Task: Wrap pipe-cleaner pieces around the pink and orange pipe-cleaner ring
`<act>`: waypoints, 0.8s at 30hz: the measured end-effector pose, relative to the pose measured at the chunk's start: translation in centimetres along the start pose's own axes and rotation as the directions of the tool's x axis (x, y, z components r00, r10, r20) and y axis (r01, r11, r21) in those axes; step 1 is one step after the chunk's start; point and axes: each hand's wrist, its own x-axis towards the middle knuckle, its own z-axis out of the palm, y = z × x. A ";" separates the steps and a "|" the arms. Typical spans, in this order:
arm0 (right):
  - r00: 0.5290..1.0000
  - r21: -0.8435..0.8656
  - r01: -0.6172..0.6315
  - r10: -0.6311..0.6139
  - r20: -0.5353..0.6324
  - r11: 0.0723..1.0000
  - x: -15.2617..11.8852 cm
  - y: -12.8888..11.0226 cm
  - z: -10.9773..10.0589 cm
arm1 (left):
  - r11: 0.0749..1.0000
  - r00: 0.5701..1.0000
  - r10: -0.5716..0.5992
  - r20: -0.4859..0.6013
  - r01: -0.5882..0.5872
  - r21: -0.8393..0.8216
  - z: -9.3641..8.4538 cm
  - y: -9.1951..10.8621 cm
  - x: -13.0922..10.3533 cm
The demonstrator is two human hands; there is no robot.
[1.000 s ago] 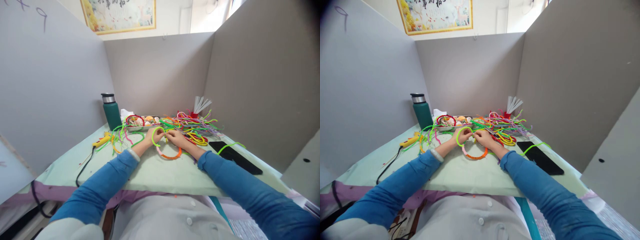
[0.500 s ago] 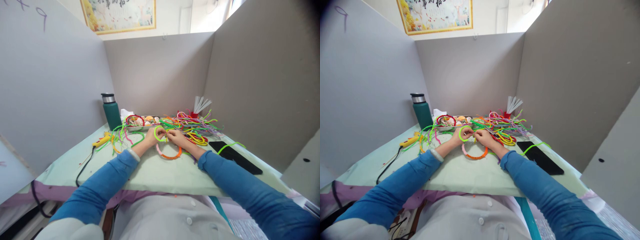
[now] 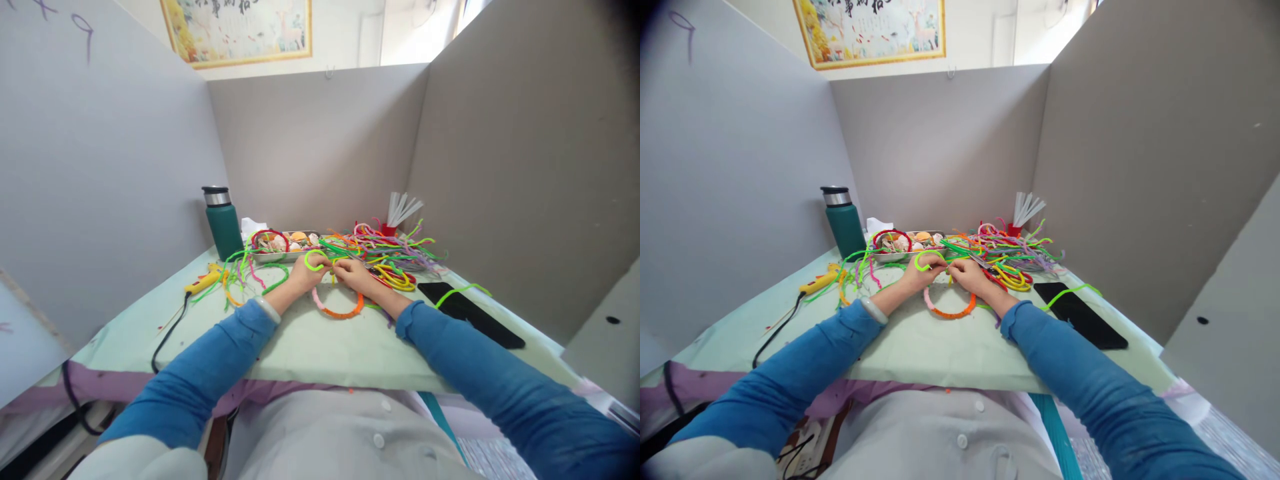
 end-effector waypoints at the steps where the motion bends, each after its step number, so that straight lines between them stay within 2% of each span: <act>1: 1.000 -0.002 0.001 -0.001 0.000 1.000 0.0 0.0 0.0 | 1.000 1.000 -0.007 -0.001 0.007 0.010 0.1 0.0 0.0; 8: 1.000 -0.011 0.008 -0.008 -0.002 1.000 0.0 0.2 0.0 | 0.998 1.000 -0.010 0.015 0.010 0.055 0.3 -0.3 0.1; 24: 1.000 0.010 0.007 -0.007 -0.002 1.000 0.2 0.8 0.2 | 0.997 0.994 -0.068 0.087 0.065 0.036 0.0 0.2 0.0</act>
